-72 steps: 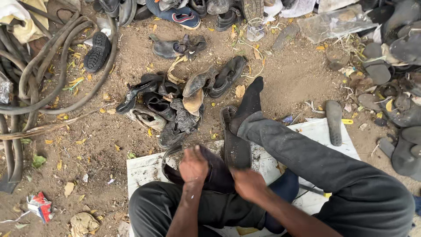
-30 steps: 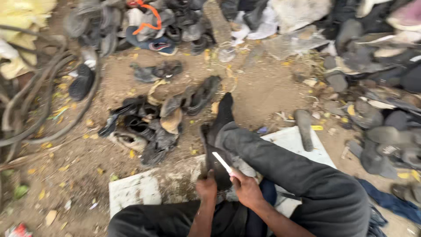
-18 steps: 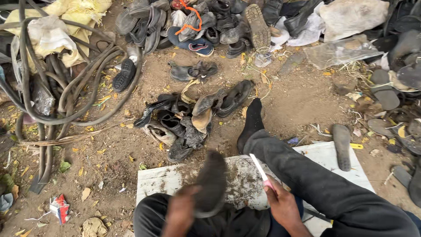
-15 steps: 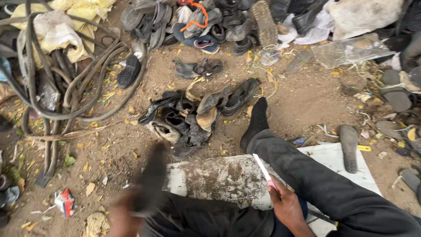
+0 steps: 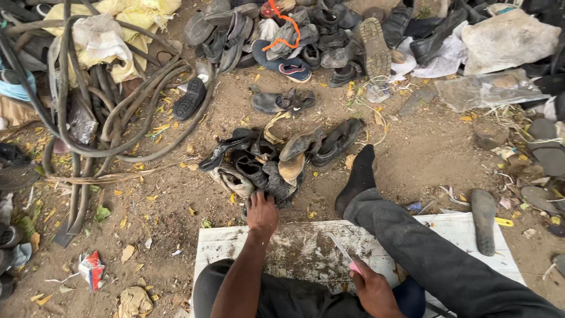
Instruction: The person sits on a low platform and uses a knife to scrape and clean the sole of a shoe. They then use a brush to scrub the shoe's surface. The person handles multiple shoes, picking them up and placing them down during the process.
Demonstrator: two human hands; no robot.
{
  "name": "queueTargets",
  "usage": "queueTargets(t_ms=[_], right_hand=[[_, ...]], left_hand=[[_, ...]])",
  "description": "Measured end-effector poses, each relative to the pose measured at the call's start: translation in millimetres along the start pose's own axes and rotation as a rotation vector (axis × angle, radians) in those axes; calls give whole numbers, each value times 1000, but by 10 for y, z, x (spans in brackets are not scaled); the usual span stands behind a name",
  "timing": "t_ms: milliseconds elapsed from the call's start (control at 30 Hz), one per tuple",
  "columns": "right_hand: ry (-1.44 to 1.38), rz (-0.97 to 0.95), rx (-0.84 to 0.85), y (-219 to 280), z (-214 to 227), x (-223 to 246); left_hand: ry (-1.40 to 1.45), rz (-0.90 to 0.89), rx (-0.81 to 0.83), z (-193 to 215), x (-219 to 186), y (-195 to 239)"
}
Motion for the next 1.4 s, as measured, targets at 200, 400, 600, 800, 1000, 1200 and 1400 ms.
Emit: queueTargets(t_ms=[200,400,600,800,1000,1200,1400], right_hand=[[-72,107,-51,-32,-1,-6],[-46,41,-8,132,64,167],[-171,171,-205,367,298,274],[-145,67,-114,425,245,257],[-90,159,-145,459,188,292],[-157,283,-200,385,182,301],[-723,383,-110,375,-256,741]], left_hand=[[188,118,-8,28,-446,683],[171,48,243,-133,-1217,1075],[356,-1,223,347,-1076,801],[160,-304,368,315,-973,552],[250,-62,175,89,-708,572],[616,-103,-636,218,-339,828],[828,277,-351,-20,-352,916]])
Point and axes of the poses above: each hand's wrist, its own y-axis away from the middle knuckle, its own z-axis out of the back of the hand, x = y × z, the point moved 4 cm from there along -y, towards the middle knuckle, and after that the axes turned 12 degrees about -z, right-handed, at the moved point
